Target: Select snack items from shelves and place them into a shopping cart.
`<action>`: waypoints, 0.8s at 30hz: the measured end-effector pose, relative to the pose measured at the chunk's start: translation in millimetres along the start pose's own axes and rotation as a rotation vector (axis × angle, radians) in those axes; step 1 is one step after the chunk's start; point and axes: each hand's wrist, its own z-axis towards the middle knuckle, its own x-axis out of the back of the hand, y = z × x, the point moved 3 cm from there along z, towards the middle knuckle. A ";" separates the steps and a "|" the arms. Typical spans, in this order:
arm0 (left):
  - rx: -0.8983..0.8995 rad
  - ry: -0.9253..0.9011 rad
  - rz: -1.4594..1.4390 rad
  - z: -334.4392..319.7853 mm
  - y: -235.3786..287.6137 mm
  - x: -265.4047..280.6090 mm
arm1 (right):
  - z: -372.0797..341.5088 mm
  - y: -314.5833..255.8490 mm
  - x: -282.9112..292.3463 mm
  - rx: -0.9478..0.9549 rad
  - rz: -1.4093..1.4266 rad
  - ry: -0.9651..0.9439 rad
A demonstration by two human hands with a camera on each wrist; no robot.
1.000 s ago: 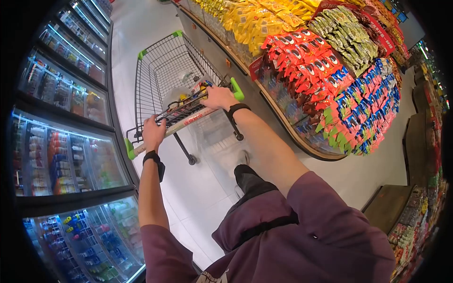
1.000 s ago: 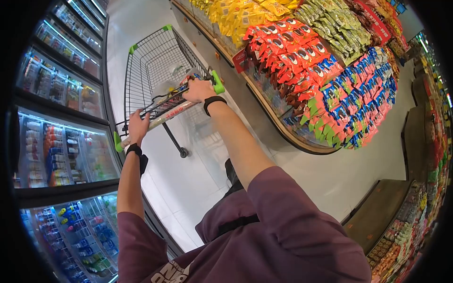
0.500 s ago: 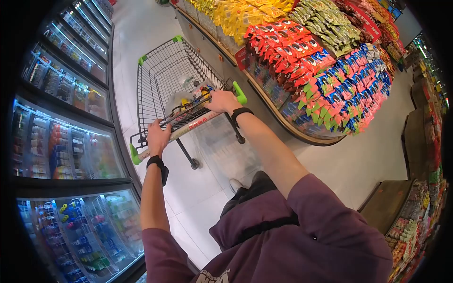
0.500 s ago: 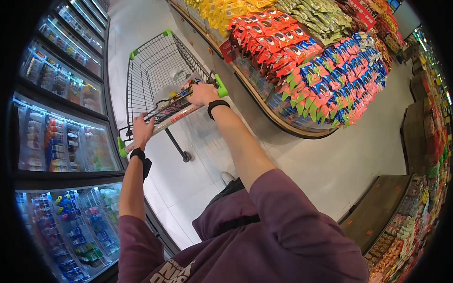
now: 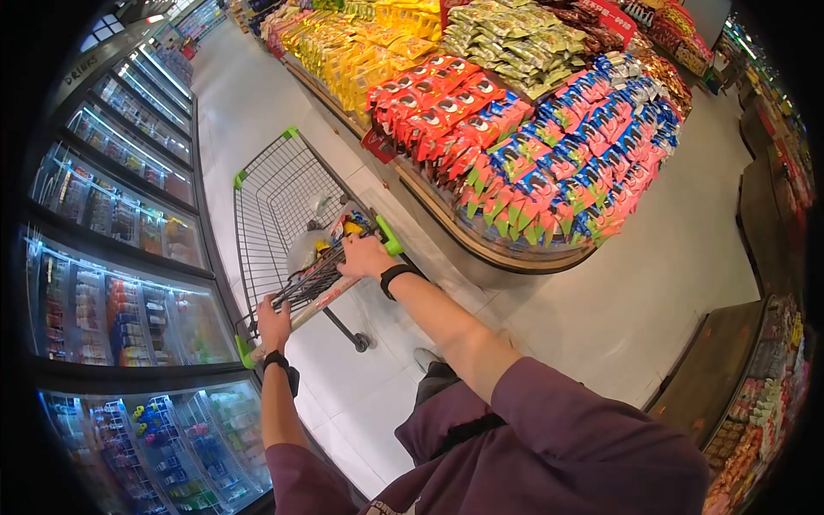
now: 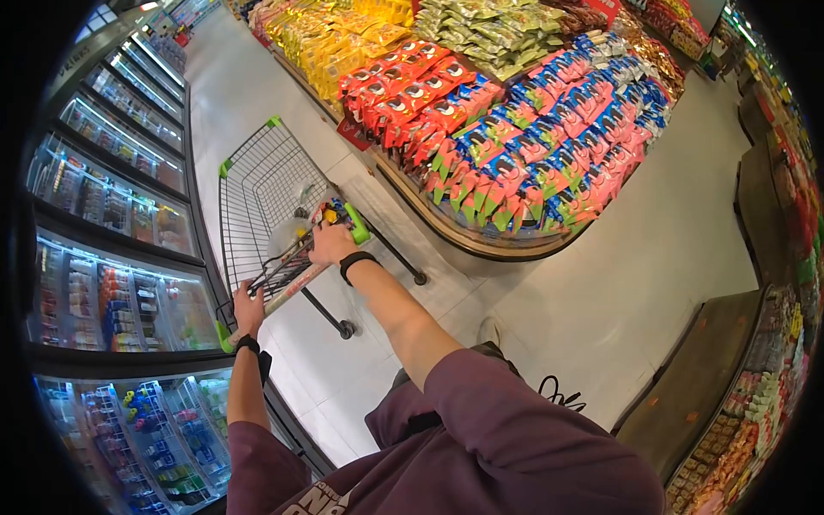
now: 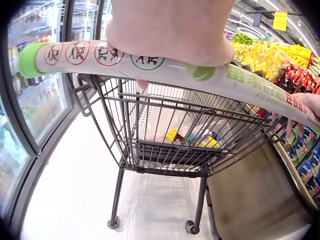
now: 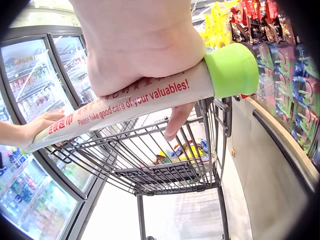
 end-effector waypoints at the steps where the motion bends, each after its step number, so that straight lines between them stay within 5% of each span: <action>1: -0.003 0.005 0.031 -5.1 -1.9 -3.1 | -5.8 1.7 -1.2 0.013 -0.005 0.008; 14: -0.019 0.112 -0.023 -97.3 32.7 -17.2 | -77.7 39.8 -3.7 0.171 -0.030 -0.022; 24: 0.054 0.031 -0.008 -152.4 73.4 -28.4 | -125.4 78.0 3.5 0.198 0.013 -0.009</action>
